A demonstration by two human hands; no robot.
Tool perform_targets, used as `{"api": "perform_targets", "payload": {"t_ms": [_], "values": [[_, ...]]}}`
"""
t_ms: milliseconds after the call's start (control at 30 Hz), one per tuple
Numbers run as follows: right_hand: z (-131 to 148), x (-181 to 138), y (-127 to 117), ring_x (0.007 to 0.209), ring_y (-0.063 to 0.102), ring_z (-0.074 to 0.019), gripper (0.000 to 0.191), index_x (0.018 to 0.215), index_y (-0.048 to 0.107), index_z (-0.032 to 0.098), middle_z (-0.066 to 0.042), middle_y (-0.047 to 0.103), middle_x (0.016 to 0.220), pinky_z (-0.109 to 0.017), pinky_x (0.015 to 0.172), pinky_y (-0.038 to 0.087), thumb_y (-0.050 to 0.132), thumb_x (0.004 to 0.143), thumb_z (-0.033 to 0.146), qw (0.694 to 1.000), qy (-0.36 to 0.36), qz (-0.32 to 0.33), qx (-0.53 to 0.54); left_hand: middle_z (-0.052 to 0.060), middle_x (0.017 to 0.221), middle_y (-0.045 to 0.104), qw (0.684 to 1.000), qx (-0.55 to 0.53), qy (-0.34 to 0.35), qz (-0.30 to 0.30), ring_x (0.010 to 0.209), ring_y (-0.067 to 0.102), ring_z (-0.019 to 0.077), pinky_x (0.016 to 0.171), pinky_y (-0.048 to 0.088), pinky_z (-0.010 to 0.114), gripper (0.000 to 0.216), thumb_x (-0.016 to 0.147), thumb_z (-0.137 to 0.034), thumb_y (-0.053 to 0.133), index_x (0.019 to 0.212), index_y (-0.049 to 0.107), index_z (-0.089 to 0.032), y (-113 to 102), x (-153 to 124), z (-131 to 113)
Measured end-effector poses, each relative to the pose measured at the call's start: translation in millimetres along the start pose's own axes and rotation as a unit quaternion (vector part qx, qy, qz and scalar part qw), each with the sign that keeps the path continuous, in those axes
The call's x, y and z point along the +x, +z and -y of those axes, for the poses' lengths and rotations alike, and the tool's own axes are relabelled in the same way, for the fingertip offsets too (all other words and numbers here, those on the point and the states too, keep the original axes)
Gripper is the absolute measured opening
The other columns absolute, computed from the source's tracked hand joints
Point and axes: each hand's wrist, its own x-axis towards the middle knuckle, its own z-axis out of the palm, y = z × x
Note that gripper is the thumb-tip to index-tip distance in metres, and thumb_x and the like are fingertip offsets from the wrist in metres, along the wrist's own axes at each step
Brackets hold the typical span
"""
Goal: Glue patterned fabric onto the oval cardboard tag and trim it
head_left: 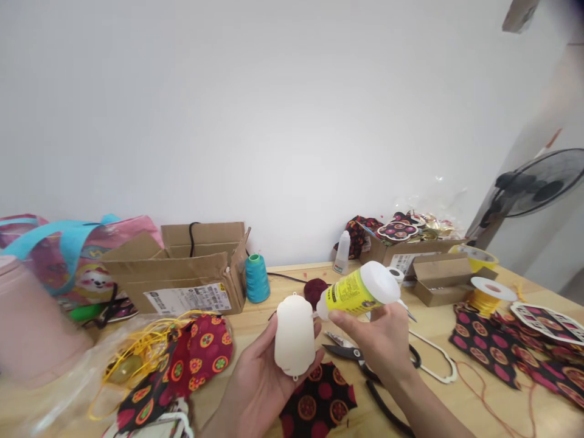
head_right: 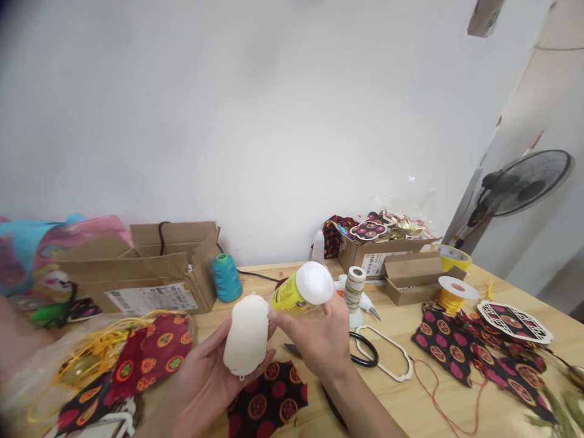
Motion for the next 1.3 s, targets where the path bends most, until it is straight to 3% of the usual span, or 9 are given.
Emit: {"api": "perform_targets", "payload": {"t_ms": [200, 333, 433, 633, 867, 1067, 1200, 1300], "values": [[-1, -2, -2, 0.064, 0.066, -0.0243, 0.028, 0.082, 0.065, 0.019, -0.005, 0.072, 0.073, -0.034, 0.058, 0.054, 0.073, 0.056, 0.024, 0.999, 0.011, 0.034, 0.019, 0.008, 0.097, 0.068, 1.0, -0.001, 0.026, -0.003, 0.086, 0.063, 0.023, 0.079, 0.045, 0.05, 0.032, 0.08, -0.024, 0.047, 0.112, 0.051, -0.025, -3, 1, -2], [1, -3, 0, 0.07, 0.066, -0.0223, 0.023, 0.08, 0.066, 0.019, -0.004, 0.072, 0.079, -0.032, 0.065, 0.054, 0.072, 0.058, 0.024, 0.995, 0.031, 0.005, 0.091, 0.009, 0.103, 0.066, 0.999, -0.009, -0.017, 0.033, 0.096, 0.058, 0.0262, 0.081, 0.045, 0.046, 0.032, 0.08, -0.029, 0.046, 0.11, 0.052, -0.021, 1, 0, 0], [4, -4, 4, 0.065, 0.066, -0.0213, 0.023, 0.077, 0.066, 0.019, -0.003, 0.072, 0.073, -0.029, 0.06, 0.055, 0.074, 0.055, 0.022, 0.99, 0.054, -0.014, 0.13, 0.01, 0.1, 0.067, 0.997, -0.011, -0.059, 0.054, 0.097, 0.058, 0.0274, 0.08, 0.044, 0.046, 0.032, 0.081, -0.033, 0.042, 0.108, 0.054, -0.019, 7, -2, 4], [8, -6, 9, 0.061, 0.067, -0.019, 0.026, 0.077, 0.065, 0.02, -0.001, 0.072, 0.07, -0.024, 0.055, 0.056, 0.074, 0.054, 0.016, 0.981, 0.057, -0.016, 0.186, 0.011, 0.095, 0.068, 0.99, -0.012, -0.107, 0.095, 0.093, 0.059, 0.0255, 0.077, 0.045, 0.043, 0.029, 0.082, -0.026, 0.039, 0.1, 0.059, -0.015, 5, -2, 12], [3, -10, 11, 0.062, 0.066, -0.0213, 0.036, 0.082, 0.063, 0.019, -0.003, 0.071, 0.072, -0.028, 0.055, 0.055, 0.077, 0.05, 0.022, 0.989, 0.055, -0.013, 0.138, 0.009, 0.081, 0.07, 0.993, -0.009, -0.098, 0.068, 0.072, 0.063, 0.0206, 0.072, 0.046, 0.042, 0.023, 0.08, -0.024, 0.042, 0.09, 0.061, -0.014, 6, -1, 16], [-1, -11, 10, 0.065, 0.064, -0.0225, 0.036, 0.082, 0.064, 0.018, -0.005, 0.07, 0.075, -0.033, 0.059, 0.054, 0.076, 0.051, 0.03, 0.995, 0.051, -0.013, 0.085, 0.011, 0.084, 0.07, 0.992, -0.023, -0.108, 0.063, 0.076, 0.063, 0.0215, 0.074, 0.044, 0.041, 0.022, 0.078, -0.023, 0.045, 0.091, 0.06, -0.013, 7, 0, 16], [-4, -13, 8, 0.072, 0.062, -0.0242, 0.025, 0.075, 0.065, 0.02, -0.005, 0.068, 0.08, -0.038, 0.066, 0.052, 0.074, 0.053, 0.028, 0.999, -0.021, 0.027, 0.011, 0.011, 0.089, 0.069, 0.99, -0.03, -0.118, 0.073, 0.079, 0.062, 0.0228, 0.076, 0.042, 0.043, 0.025, 0.078, -0.026, 0.044, 0.094, 0.06, -0.015, 2, 0, 15], [-7, -14, 7, 0.069, 0.062, -0.0235, 0.027, 0.081, 0.065, 0.02, -0.005, 0.069, 0.079, -0.039, 0.067, 0.051, 0.072, 0.056, 0.029, 1.0, -0.016, 0.023, 0.013, 0.01, 0.085, 0.069, 0.988, -0.045, -0.127, 0.081, 0.078, 0.062, 0.0225, 0.077, 0.041, 0.044, 0.029, 0.08, -0.032, 0.042, 0.096, 0.059, -0.015, 1, 0, 14]]}}
